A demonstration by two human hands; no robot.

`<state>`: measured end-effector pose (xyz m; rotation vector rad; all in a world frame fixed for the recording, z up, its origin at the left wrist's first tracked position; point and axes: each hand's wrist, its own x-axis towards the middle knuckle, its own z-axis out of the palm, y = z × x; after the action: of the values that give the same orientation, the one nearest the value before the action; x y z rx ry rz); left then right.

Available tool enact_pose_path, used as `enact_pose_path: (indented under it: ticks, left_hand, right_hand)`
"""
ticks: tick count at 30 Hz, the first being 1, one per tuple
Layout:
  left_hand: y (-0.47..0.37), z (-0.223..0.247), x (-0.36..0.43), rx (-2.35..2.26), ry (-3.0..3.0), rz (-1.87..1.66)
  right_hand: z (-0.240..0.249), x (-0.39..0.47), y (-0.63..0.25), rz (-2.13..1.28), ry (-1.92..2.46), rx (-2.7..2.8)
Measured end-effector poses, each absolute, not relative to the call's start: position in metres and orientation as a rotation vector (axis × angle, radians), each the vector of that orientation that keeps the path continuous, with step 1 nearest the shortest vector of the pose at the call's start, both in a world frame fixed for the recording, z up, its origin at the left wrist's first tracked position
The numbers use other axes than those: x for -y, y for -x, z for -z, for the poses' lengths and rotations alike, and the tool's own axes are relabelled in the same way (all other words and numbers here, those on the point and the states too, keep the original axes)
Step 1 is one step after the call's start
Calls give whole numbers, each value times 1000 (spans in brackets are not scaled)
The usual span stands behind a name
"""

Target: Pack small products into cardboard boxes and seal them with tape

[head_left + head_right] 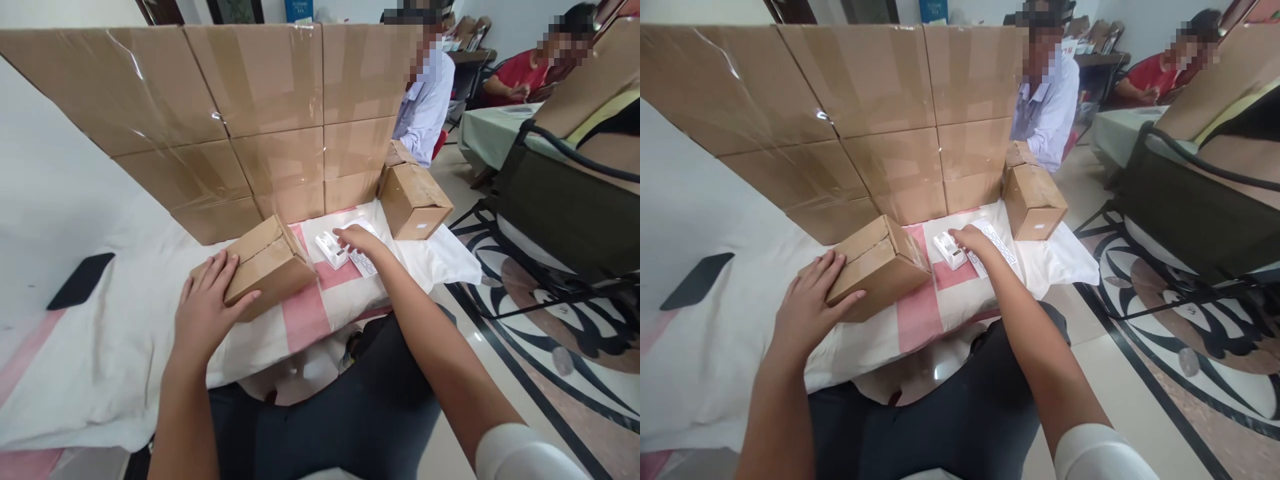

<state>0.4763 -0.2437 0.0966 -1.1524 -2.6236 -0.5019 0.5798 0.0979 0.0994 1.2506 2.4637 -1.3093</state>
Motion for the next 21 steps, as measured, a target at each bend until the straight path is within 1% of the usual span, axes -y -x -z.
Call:
enact_pose_path:
  ticks: [5, 7, 10, 13, 17, 21]
  left_hand:
    - [-483, -101, 227, 2563, 1215, 401]
    - [-489, -102, 221, 2534, 1242, 374]
    - [-496, -100, 217, 2484, 1253, 383]
    - [-500, -98, 220, 2451, 1250, 417]
    - [-499, -96, 225, 2445, 1239, 436]
    - [-498, -97, 223, 2451, 1235, 445]
  right_hand:
    - [-111, -100, -564, 1288, -1266, -2337]
    - [-114, -96, -562, 1230, -1279, -2328]
    - [-117, -91, -560, 1099, -1240, -2337]
    - [-116, -89, -559, 1096, -1219, -2350]
    - [-110, -90, -565, 1241, -1268, -2247]
    - [-105, -89, -571, 1550, -1289, -2103]
